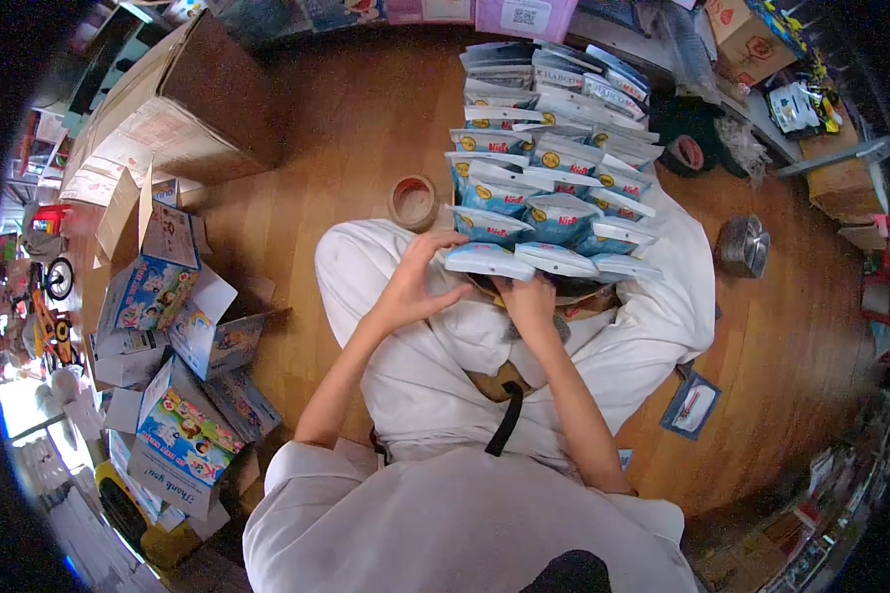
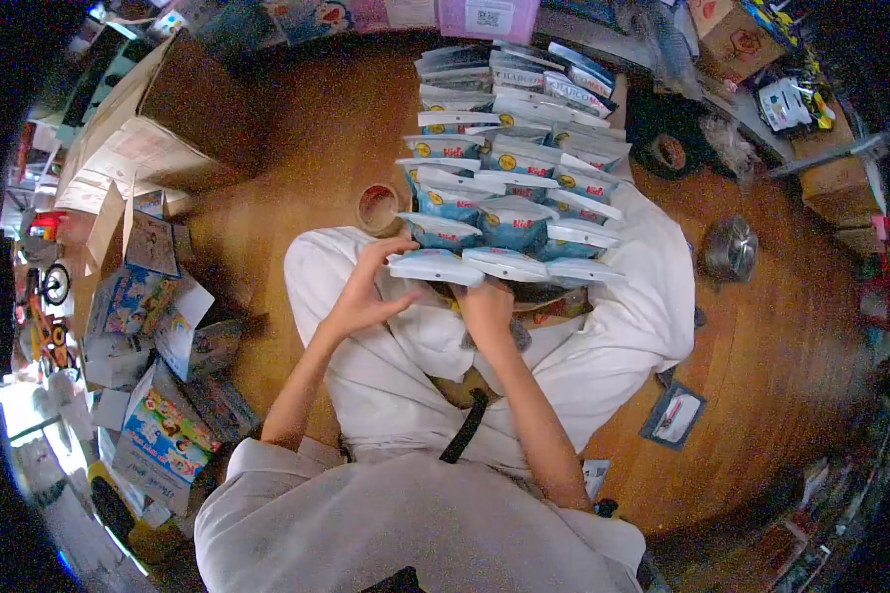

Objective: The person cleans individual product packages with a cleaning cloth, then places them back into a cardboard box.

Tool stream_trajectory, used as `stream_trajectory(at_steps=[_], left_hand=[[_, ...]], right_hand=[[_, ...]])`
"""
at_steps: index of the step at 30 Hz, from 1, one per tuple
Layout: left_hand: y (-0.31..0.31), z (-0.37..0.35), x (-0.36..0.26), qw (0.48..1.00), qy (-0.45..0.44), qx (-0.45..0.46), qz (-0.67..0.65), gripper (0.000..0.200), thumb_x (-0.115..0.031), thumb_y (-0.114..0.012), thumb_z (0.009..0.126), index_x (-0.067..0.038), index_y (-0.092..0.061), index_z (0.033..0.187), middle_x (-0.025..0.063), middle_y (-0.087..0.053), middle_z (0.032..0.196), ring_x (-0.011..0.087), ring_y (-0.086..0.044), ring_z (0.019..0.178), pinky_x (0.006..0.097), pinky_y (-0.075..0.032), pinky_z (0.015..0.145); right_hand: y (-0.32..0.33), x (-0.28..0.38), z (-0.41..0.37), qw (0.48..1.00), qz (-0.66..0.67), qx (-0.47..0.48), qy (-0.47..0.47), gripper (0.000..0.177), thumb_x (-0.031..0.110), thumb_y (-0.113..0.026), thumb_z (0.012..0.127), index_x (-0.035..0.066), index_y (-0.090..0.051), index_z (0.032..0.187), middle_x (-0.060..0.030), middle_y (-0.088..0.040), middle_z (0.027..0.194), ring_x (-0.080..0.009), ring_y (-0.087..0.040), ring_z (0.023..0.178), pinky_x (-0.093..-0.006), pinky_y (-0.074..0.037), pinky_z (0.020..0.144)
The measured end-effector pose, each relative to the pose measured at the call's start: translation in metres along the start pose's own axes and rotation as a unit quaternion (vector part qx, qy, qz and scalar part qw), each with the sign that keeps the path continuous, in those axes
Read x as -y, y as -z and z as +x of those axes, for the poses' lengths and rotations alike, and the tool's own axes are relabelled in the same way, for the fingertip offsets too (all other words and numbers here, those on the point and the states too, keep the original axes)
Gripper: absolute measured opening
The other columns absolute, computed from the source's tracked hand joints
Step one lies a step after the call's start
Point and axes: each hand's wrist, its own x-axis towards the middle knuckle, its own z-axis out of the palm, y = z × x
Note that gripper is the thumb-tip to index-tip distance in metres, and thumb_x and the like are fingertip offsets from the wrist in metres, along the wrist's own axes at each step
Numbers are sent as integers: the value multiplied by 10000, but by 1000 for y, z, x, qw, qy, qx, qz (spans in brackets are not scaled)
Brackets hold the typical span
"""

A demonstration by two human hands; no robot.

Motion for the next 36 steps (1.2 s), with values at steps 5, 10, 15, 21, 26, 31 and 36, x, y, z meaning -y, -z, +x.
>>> stream_trajectory(at_steps=[5, 10, 15, 21, 26, 31, 36], left_hand=[[-22, 12, 20, 998, -24, -60, 7, 356, -16, -748, 677, -46, -627, 1010, 76, -634, 1052, 258, -567, 1025, 360, -405, 921], [-35, 19, 41, 994, -6, -109, -31, 257, 9, -758, 671, -33, -659, 905, 77, -664, 907, 251, -618, 885, 342, -450, 834], [-42, 25, 53, 988, -6, -150, -22, 248, 5, -774, 665, -28, -649, 877, 96, -656, 852, 238, -626, 816, 314, -478, 736], [-42, 19, 40, 988, 18, -152, -18, 289, -49, -792, 683, -22, -621, 914, 90, -631, 878, 230, -594, 857, 329, -450, 798], [-57, 1, 9, 939, 92, -331, 10, 389, -84, -804, 697, -4, -540, 971, 20, -532, 777, 161, -557, 828, 302, -443, 776], [-95, -52, 2, 943, 239, -205, -105, 307, -68, -735, 775, -23, -549, 1015, 49, -600, 854, 150, -585, 825, 275, -457, 739], [-107, -34, -29, 988, 81, -78, -108, 283, -35, -652, 834, -17, -594, 1110, 111, -658, 960, 196, -628, 821, 284, -483, 741]], right_hand=[[13, 15, 7, 998, 2, 40, -56, 372, 398, -677, 795, 43, -688, 906, -233, -653, 816, -365, -650, 706, -451, -525, 640], [64, 31, 3, 984, 91, 107, -112, 382, 366, -710, 769, 13, -679, 910, -240, -656, 852, -372, -647, 769, -445, -515, 683], [92, 27, -10, 983, 134, 19, -125, 339, 325, -699, 783, 1, -663, 874, -216, -661, 866, -392, -626, 848, -446, -498, 743], [49, -5, 24, 990, 45, -34, -132, 303, 230, -686, 783, 21, -600, 986, -213, -644, 866, -403, -628, 787, -492, -507, 685], [45, -16, 20, 989, 73, -59, -111, 341, 217, -696, 776, 54, -606, 1062, -189, -652, 888, -413, -622, 830, -479, -498, 749], [80, -16, 3, 963, 232, 96, -101, 306, 230, -701, 788, 28, -646, 1011, -183, -674, 912, -356, -641, 869, -407, -495, 753], [148, -17, -56, 924, 313, 185, -116, 237, 183, -678, 812, 13, -661, 978, -134, -678, 889, -209, -640, 811, -315, -483, 752]])
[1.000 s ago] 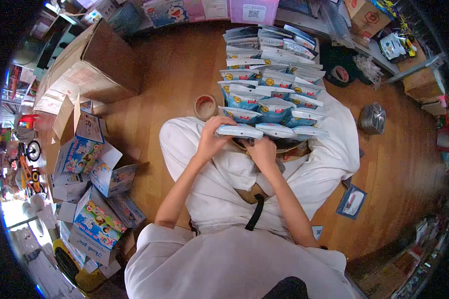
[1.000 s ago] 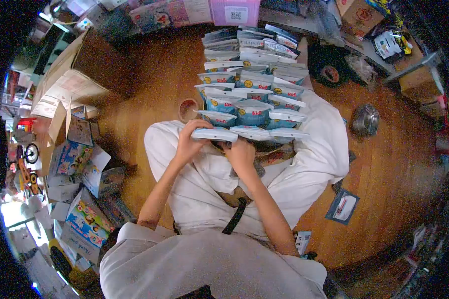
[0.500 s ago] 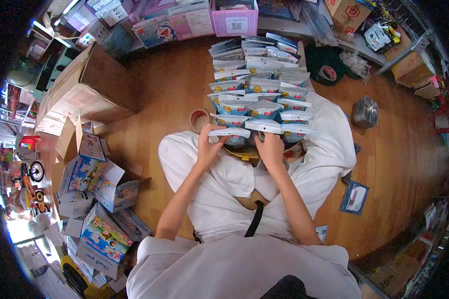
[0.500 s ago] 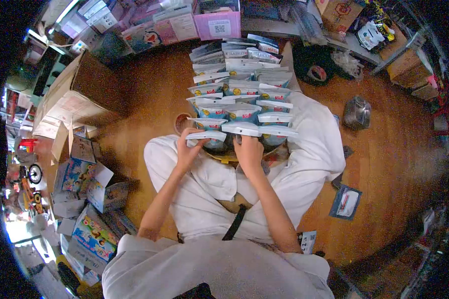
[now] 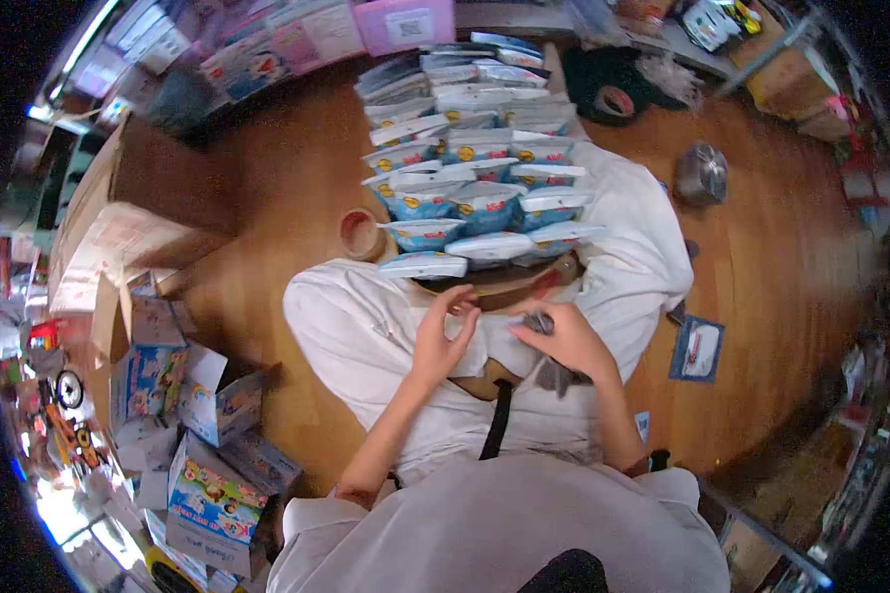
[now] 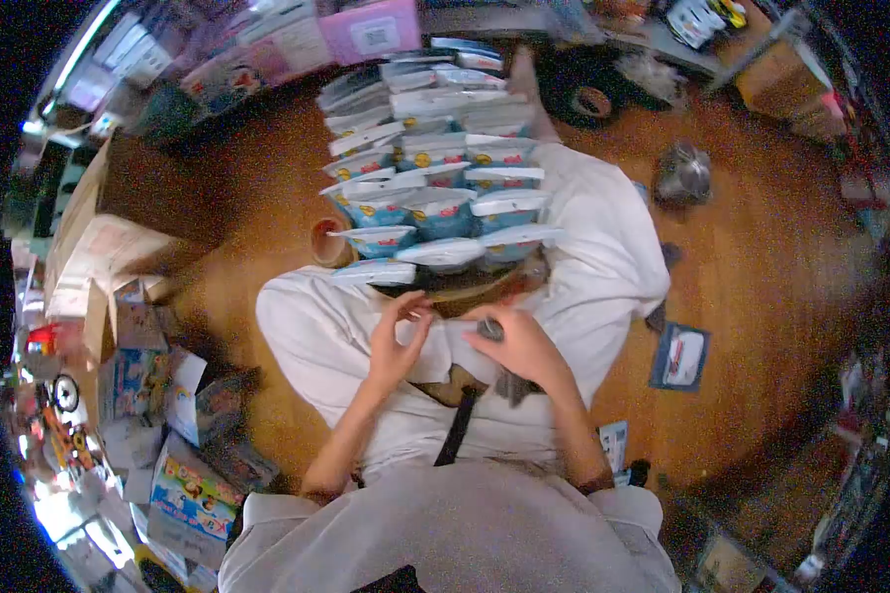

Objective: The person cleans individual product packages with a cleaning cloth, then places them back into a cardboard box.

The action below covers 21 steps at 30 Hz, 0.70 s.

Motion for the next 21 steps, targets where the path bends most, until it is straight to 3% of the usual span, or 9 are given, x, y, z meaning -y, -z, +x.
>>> stream_trajectory(at_steps=[2, 6, 7, 9, 11, 14, 18, 20, 21], left_hand=[[0, 7, -6, 997, -8, 74, 38, 226, -45, -640, 843, -19, -614, 1067, 115, -659, 958, 217, -633, 847, 300, -485, 761], [-16, 10, -14, 978, -41, 197, 62, 147, -66, -607, 863, -19, -639, 998, 121, -663, 966, 269, -634, 882, 338, -487, 791], [-25, 8, -14, 973, -51, 218, 65, 145, -65, -604, 862, -18, -640, 994, 120, -664, 966, 276, -633, 880, 344, -486, 791], [-39, 0, -14, 956, -75, 272, 80, 147, -57, -596, 860, -22, -639, 996, 119, -663, 962, 287, -628, 875, 357, -479, 790], [-54, -5, -18, 939, -103, 316, 91, 150, -52, -593, 856, -26, -637, 996, 119, -660, 958, 295, -622, 868, 368, -472, 788], [-70, -13, -33, 913, -144, 368, 97, 162, -49, -598, 842, -32, -629, 999, 120, -653, 948, 297, -612, 853, 374, -457, 786], [-79, -18, -50, 892, -165, 409, 98, 162, -39, -601, 832, -20, -624, 992, 114, -652, 962, 293, -610, 856, 375, -452, 798], [-78, -16, -58, 884, -164, 421, 117, 159, -36, -603, 831, -15, -622, 988, 115, -652, 965, 291, -611, 855, 376, -451, 799], [-77, -18, -59, 881, -163, 427, 123, 158, -34, -604, 831, -13, -621, 986, 115, -652, 967, 290, -611, 854, 377, -451, 800]], right_hand=[[23, -14, -42, 998, 41, 20, -34, 220, 153, -665, 820, 0, -658, 978, -79, -669, 861, -130, -593, 793, -275, -464, 737], [75, -82, -150, 970, 47, -154, -183, 153, 83, -610, 800, 13, -661, 926, -135, -669, 849, -200, -618, 825, -321, -472, 805], [87, -110, -181, 947, 30, -224, -227, 155, 85, -610, 789, 13, -656, 918, -135, -661, 835, -210, -612, 822, -323, -468, 810], [102, -187, -250, 848, -252, -403, -234, 192, 134, -643, 767, 1, -642, 905, -142, -653, 830, -235, -616, 800, -331, -479, 761], [120, -255, -306, 777, -116, -459, -415, 293, 182, -707, 722, -7, -628, 932, -166, -652, 861, -270, -632, 822, -356, -491, 720], [134, -313, -333, 748, -255, -445, -421, 312, 128, -721, 726, -34, -609, 968, -53, -591, 802, -195, -599, 787, -330, -479, 696], [156, -358, -304, 757, -52, -596, -261, 461, 202, -774, 724, -62, -604, 1062, -131, -655, 990, -198, -613, 931, -336, -490, 805], [169, -376, -297, 736, -17, -582, -346, 547, 264, -790, 712, -93, -593, 1076, -190, -647, 1064, -197, -604, 977, -335, -484, 833], [172, -383, -302, 758, -35, -525, -386, 566, 280, -795, 703, -78, -592, 1091, -190, -646, 1071, -207, -607, 983, -339, -484, 833]])
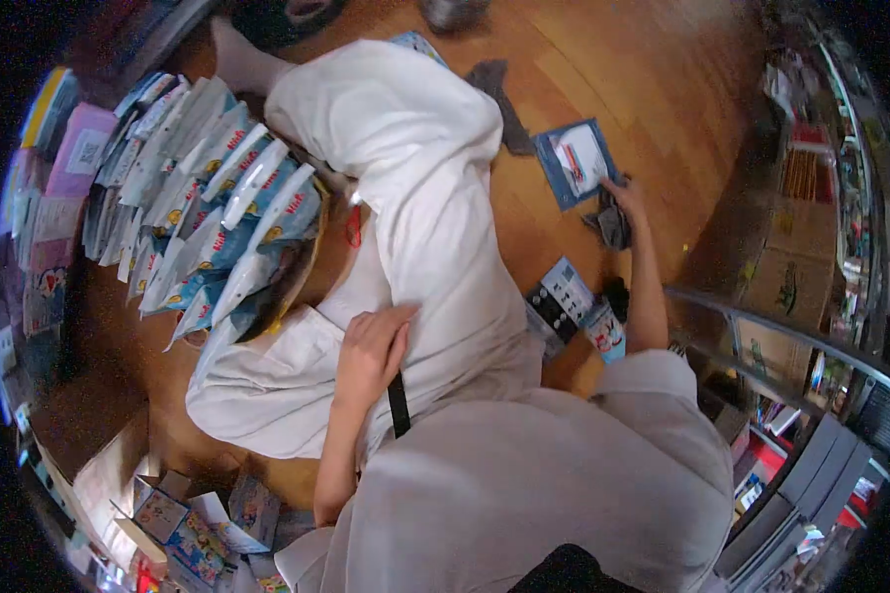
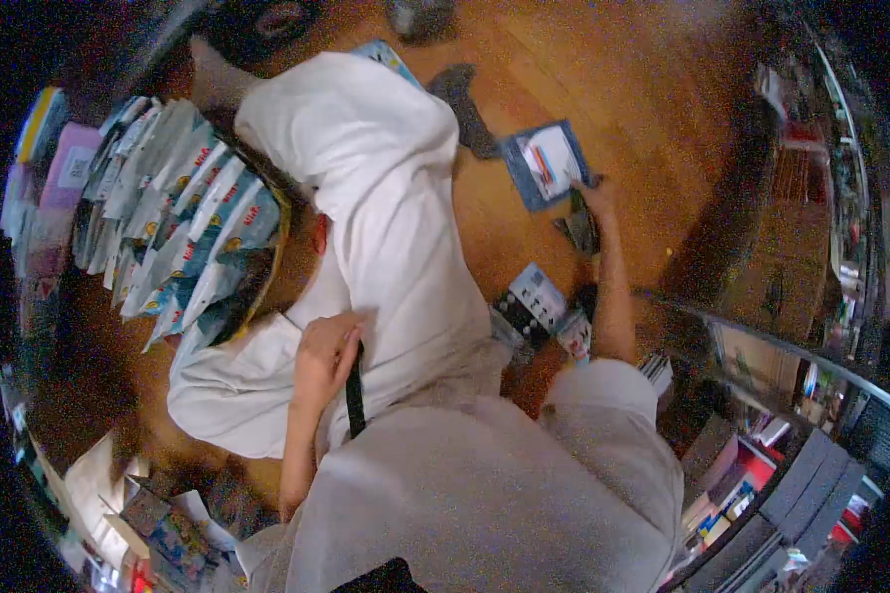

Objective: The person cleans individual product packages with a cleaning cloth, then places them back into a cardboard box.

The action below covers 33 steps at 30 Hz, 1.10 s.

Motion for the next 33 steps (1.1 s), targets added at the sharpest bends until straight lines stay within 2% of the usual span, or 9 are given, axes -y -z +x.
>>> stream_trajectory(at_steps=[8, 11, 15, 19, 22, 26, 27, 30, 33], left_hand=[[9, -10, 22, 997, 18, 34, 69, 155, -42, -594, 837, 1, -623, 983, 131, -646, 961, 305, -603, 856, 383, -449, 790], [16, -7, 24, 996, -1, 41, 79, 156, -47, -588, 844, 4, -614, 989, 144, -640, 956, 313, -589, 821, 393, -444, 779], [16, -8, 34, 993, -8, 67, 94, 166, -53, -585, 846, 9, -604, 999, 145, -635, 946, 320, -581, 816, 399, -439, 785], [14, -3, 33, 991, -47, 65, 111, 178, -47, -589, 837, 9, -601, 1005, 147, -632, 963, 321, -583, 850, 405, -440, 804], [17, -4, 22, 995, -26, 66, 72, 189, -39, -590, 830, 5, -602, 1014, 145, -631, 980, 321, -584, 875, 409, -442, 819], [17, -18, 22, 999, -7, 31, -13, 197, -71, -567, 881, 23, -610, 1049, 125, -660, 987, 269, -612, 891, 373, -456, 810], [21, -20, 11, 986, 106, 45, -118, 214, -98, -548, 910, 25, -608, 1074, 113, -666, 1003, 224, -613, 927, 351, -456, 828], [18, -29, 11, 863, 189, 27, -468, 449, -334, -490, 973, 16, -513, 1254, 139, -609, 1175, 197, -553, 1125, 330, -407, 984], [46, -22, -11, 731, 144, -41, -666, 810, -623, -429, 889, 2, -333, 1394, 157, -491, 1332, 231, -467, 1240, 383, -376, 1031]], right_hand=[[30, 24, -132, 837, -318, 444, -35, 583, 366, -800, 641, 53, -626, 1101, -107, -690, 1020, -288, -649, 942, -370, -495, 819], [70, 64, -210, 868, -445, 210, -58, 632, 409, -814, 605, 32, -629, 1077, -168, -678, 1015, -320, -646, 956, -393, -496, 839], [76, -49, -265, 830, -503, 149, -187, 793, 400, -811, 604, -18, -508, 1205, -245, -629, 1048, -377, -628, 963, -444, -510, 810], [28, -138, -305, 863, -471, 126, -133, 839, 342, -790, 637, -56, -367, 1242, -257, -606, 1041, -404, -629, 885, -474, -527, 731], [39, -61, -297, 868, -460, 181, -52, 488, 313, -765, 666, -18, -633, 1000, -192, -652, 969, -366, -644, 824, -453, -535, 702], [74, 108, -254, 845, -406, 346, 32, 596, 292, -790, 629, 3, -585, 1108, -214, -634, 1031, -375, -610, 962, -452, -503, 824], [78, 167, -254, 833, -412, 366, 47, 607, 281, -789, 631, 12, -575, 1130, -218, -630, 1047, -375, -597, 1004, -449, -492, 857], [67, 291, -268, 893, -266, 162, 327, 527, 103, -725, 627, 59, -585, 1133, -182, -566, 1226, -335, -600, 979, -402, -473, 780], [24, 382, -294, 763, -178, 84, 615, 498, 47, -662, 662, 97, -617, 1155, -117, -494, 1359, -201, -597, 975, -319, -443, 799]])
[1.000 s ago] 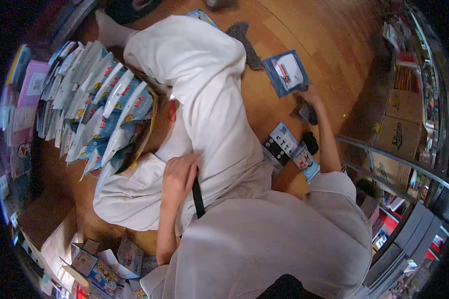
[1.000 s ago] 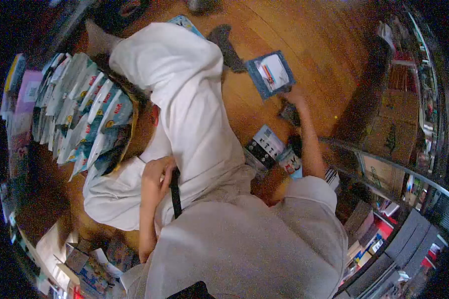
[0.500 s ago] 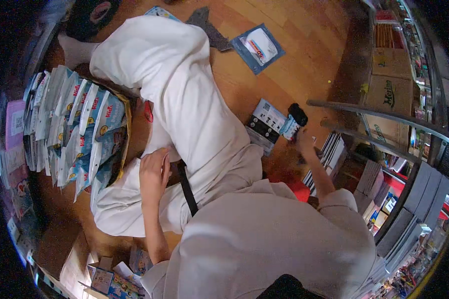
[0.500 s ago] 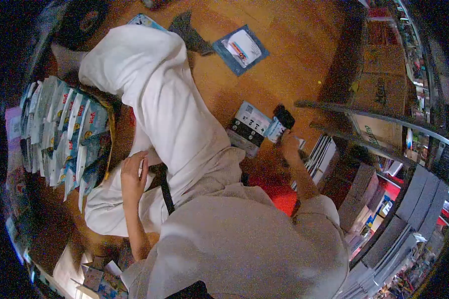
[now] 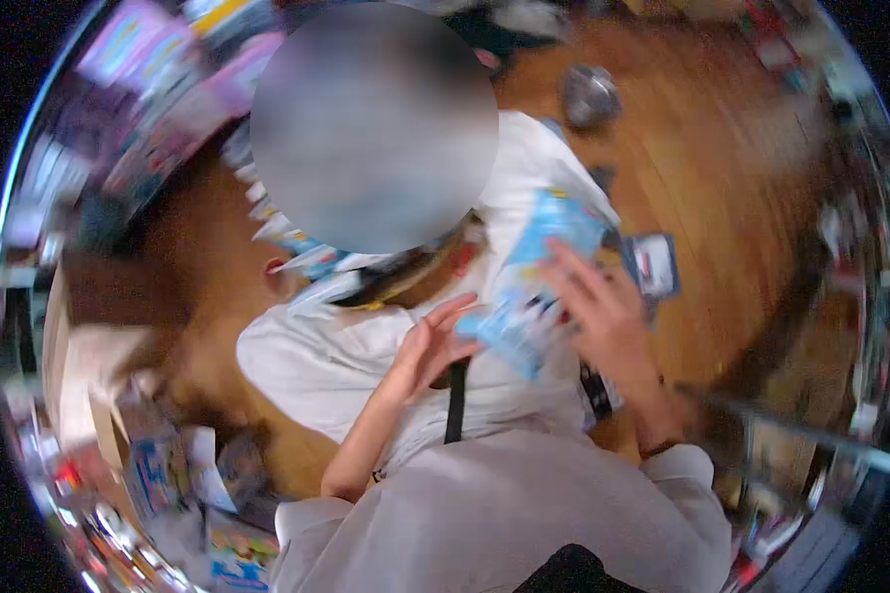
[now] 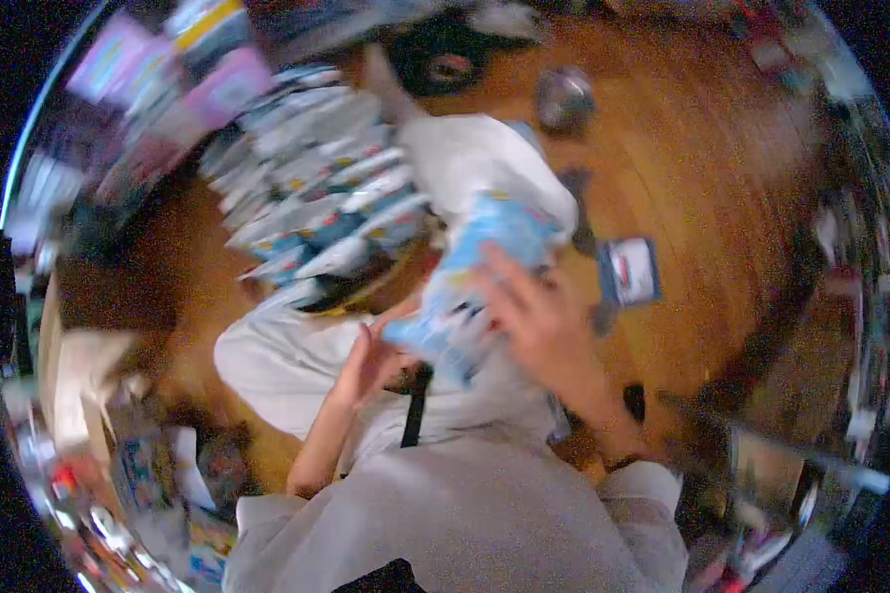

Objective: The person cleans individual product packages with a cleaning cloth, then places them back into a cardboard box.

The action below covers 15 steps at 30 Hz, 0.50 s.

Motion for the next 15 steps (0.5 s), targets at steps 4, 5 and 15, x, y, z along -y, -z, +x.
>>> stream_trajectory(at_steps=[4, 5, 15], left_hand=[[28, -55, -37, 963, -76, -83, -246, 776, -636, -335, 915, -25, -340, 1394, 162, -511, 1300, 257, -572, 1117, 391, -504, 912], [29, -70, -49, 956, -91, -96, -261, 723, -593, -341, 940, -16, -371, 1373, 165, -532, 1271, 253, -599, 1076, 377, -532, 866], [27, -47, -41, 942, -196, -182, -202, 619, -471, -329, 984, -4, -336, 1391, 181, -480, 1344, 289, -521, 1191, 411, -422, 1015]], right_hand=[[-42, 90, 71, 937, 80, 9, 341, 467, 81, -588, 751, 143, -584, 1214, -98, -485, 1353, -162, -580, 838, -301, -459, 749], [-44, 109, 83, 916, 81, 21, 393, 494, 100, -585, 764, 163, -551, 1253, -91, -479, 1345, -142, -574, 759, -291, -455, 749], [-61, 120, 63, 917, 367, -122, 97, 742, 424, -627, 828, -17, -372, 1368, -231, -362, 1344, -387, -404, 1199, -479, -348, 979]])
